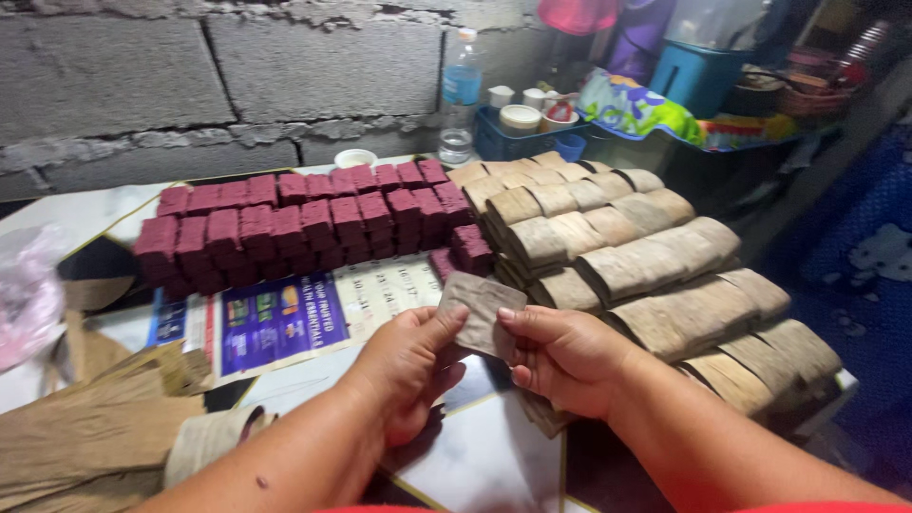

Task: The person wraps small purple rectangular food blocks in dried leaves. They pick up a leaf, place a block on it, fold the leaf around the block, and set the wrapped item aside. This process is repeated multiple times.

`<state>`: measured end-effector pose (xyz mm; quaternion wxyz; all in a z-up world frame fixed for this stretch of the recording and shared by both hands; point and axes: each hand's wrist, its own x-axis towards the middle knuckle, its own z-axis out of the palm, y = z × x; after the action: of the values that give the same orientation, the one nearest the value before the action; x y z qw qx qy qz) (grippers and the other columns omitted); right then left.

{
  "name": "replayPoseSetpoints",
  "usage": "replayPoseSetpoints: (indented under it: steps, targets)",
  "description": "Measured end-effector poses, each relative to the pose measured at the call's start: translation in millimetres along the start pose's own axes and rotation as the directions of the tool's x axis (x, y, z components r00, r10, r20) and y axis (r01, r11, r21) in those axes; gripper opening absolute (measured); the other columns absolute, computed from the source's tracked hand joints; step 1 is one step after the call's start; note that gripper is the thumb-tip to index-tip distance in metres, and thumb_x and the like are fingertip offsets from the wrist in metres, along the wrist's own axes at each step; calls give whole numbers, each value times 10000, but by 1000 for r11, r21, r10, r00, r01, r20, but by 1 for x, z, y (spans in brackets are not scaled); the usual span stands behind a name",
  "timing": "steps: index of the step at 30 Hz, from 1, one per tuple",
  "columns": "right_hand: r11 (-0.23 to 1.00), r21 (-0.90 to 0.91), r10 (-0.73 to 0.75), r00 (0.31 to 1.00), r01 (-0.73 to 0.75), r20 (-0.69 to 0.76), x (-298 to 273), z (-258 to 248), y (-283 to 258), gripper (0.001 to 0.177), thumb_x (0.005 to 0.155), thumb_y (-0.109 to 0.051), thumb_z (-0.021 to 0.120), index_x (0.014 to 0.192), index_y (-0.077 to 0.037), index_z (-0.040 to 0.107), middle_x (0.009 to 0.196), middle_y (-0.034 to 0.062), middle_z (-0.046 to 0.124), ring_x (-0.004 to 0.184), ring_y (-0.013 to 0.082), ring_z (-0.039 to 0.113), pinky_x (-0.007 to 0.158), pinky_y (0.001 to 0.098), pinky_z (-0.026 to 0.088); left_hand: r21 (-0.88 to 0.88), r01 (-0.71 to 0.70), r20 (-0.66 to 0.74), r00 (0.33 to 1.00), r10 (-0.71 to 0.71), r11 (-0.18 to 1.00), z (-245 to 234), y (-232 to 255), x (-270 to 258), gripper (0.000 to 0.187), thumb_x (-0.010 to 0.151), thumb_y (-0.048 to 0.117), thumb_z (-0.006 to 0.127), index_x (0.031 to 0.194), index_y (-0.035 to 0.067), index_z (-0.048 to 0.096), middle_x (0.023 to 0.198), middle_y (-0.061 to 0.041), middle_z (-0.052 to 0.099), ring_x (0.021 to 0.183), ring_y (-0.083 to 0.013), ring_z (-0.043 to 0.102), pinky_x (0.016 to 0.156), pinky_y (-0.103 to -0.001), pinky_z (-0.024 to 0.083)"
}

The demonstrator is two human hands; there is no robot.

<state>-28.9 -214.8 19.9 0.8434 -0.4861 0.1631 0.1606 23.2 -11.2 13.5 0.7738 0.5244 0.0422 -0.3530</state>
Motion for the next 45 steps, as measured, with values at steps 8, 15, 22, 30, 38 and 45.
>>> replayPoseSetpoints:
  steps: [8, 15, 22, 30, 38, 45]
  targets:
    - [990, -136, -78, 971, 48, -227, -7, -29, -5, 190, 955, -255, 681, 991, -69, 673, 822, 16, 661, 682, 111, 604, 584, 259, 497, -46, -41, -98, 994, 36, 998, 16, -25, 54, 183, 863, 172, 746, 1022, 140, 662, 838, 12, 712, 702, -102, 613, 635, -243, 480]
    - [977, -206, -133, 920, 59, -369, -34, -64, -25, 179, 936, -218, 693, 1042, -76, 666, 864, 13, 641, 737, 109, 608, 610, 249, 503, 241, -40, -63, 996, 57, 970, 12, -28, 120, 170, 861, 120, 742, 982, 46, 649, 699, -48, 635, 505, -152, 488, 434, -289, 345]
    - [978, -204, -124, 898, 39, -423, -55, -85, -26, 191, 914, -195, 712, 1066, -83, 684, 879, 11, 654, 743, 96, 608, 629, 243, 504, 432, 36, -188, 981, 51, 901, 32, -37, 149, 503, 837, 167, 803, 1268, 82, 558, 1027, -120, 715, 853, -232, 678, 709, -387, 528]
    - [972, -229, -148, 907, 59, -395, -59, -95, -23, 193, 923, -184, 702, 1073, -65, 683, 872, 12, 660, 726, 89, 598, 600, 223, 494, 790, 1, -194, 949, 248, 613, 38, -45, 147, 711, 811, 343, 831, 1419, 38, 624, 1272, -195, 736, 1075, -288, 720, 925, -389, 531]
    - [847, -512, -315, 910, 140, -271, -33, -61, -19, 300, 897, -185, 712, 1163, -46, 727, 882, 18, 685, 736, 90, 605, 620, 243, 508, 706, -93, -228, 909, 349, 703, 7, -35, 110, 690, 862, 290, 764, 1455, 50, 507, 1138, -166, 766, 912, -265, 713, 805, -390, 560]
    - [406, -890, -326, 942, 210, 73, 15, 2, 12, 412, 883, -218, 709, 1265, -64, 730, 1085, 61, 799, 967, 121, 709, 867, 296, 555, 673, 52, -382, 878, 287, 738, -66, -46, 29, 287, 922, 301, 703, 1052, 46, 723, 863, -179, 738, 754, -294, 683, 693, -428, 542]
